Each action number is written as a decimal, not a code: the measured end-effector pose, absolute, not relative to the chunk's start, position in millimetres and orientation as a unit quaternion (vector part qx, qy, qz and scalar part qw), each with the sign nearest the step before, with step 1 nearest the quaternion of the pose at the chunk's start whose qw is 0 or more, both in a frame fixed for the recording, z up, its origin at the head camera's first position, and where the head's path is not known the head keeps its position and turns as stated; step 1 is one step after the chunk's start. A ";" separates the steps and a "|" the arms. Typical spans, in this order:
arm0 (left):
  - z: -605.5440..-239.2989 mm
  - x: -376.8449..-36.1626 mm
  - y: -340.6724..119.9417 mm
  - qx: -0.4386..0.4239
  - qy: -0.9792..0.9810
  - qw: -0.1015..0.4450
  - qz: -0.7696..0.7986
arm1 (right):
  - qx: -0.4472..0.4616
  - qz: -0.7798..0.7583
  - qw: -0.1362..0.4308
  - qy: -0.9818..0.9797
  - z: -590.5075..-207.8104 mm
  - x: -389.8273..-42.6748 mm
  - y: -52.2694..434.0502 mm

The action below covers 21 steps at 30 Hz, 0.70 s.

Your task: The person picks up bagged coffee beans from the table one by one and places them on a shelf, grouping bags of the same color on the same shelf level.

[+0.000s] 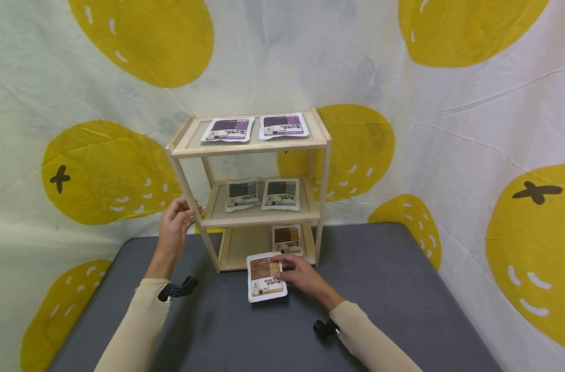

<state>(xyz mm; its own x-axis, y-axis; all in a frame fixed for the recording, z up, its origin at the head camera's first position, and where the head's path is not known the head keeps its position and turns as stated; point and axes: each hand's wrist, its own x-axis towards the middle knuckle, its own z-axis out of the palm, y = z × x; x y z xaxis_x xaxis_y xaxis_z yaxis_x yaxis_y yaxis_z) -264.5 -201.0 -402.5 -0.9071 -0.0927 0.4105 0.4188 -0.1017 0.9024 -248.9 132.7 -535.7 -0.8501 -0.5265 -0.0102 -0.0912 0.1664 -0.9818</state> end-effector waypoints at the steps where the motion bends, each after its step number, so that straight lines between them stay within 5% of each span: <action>1: -402.1 -264.5 -200.9 -0.127 -0.647 0.175 -0.731 | -0.200 -0.615 0.177 0.742 -535.3 -250.6 132.0; 21: -403.6 -265.0 -202.9 -0.131 -0.641 0.175 -0.736 | -0.139 -0.615 0.140 0.764 -522.2 -274.0 106.3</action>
<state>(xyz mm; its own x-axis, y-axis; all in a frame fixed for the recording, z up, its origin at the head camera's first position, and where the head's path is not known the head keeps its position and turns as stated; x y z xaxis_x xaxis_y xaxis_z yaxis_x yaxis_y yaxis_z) -265.0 -202.9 -403.6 -0.9047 -0.0893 0.4166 0.4249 -0.1178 0.8975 -274.0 106.3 -522.2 -0.9223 -0.3840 -0.0433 -0.0396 0.2054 -0.9779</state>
